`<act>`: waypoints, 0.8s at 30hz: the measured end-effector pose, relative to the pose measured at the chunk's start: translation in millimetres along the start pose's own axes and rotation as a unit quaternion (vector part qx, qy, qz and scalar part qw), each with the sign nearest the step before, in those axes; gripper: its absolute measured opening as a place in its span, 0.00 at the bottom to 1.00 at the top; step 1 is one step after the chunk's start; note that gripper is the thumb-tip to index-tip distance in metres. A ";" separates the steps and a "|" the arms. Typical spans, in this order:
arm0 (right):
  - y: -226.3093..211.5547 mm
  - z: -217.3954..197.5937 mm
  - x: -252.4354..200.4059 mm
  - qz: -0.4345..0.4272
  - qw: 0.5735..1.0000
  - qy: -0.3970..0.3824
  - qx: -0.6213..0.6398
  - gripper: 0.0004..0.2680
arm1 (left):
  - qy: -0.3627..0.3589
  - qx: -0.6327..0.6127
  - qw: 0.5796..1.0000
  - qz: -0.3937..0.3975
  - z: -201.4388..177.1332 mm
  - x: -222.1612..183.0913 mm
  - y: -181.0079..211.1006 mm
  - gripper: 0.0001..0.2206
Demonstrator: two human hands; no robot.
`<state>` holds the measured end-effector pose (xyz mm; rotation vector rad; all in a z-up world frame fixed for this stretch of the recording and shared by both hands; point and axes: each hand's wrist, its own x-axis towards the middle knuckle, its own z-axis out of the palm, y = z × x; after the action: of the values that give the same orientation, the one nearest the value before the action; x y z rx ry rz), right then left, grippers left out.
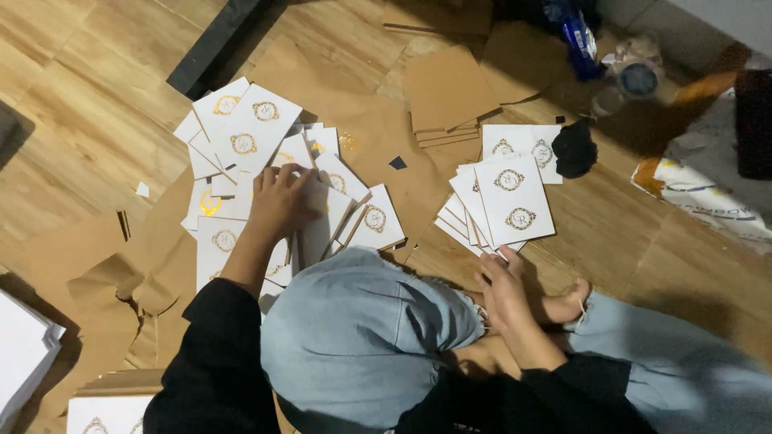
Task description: A person sits on the floor of a print shop, sorting through a large pile of printed cards with gold foil designs, stacking them neatly, and placing them into cardboard sleeves.
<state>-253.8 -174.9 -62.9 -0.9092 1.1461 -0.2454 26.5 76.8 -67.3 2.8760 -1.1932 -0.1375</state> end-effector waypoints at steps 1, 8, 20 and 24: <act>3.2 -2.2 1.5 0.000 1.000 0.001 0.002 0.25 | 0.000 0.000 1.000 0.002 8.4 5.7 -4.8 0.35; 16.2 -14.2 13.9 0.036 0.995 -0.094 0.000 0.13 | -0.118 -0.071 0.990 -0.024 -23.0 53.0 -13.0 0.19; -69.2 7.3 -23.3 -0.161 0.980 -0.112 0.042 0.16 | -0.114 -0.615 0.779 0.050 -53.7 110.2 148.5 0.06; -90.7 -17.7 -22.1 -0.215 0.971 -0.013 0.105 0.12 | -0.161 -0.668 0.727 -0.010 -32.7 117.0 209.2 0.07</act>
<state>-254.3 -227.8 16.0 -0.9594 0.8693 -0.6939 -35.8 -154.1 -31.4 1.5514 -0.5677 -1.0265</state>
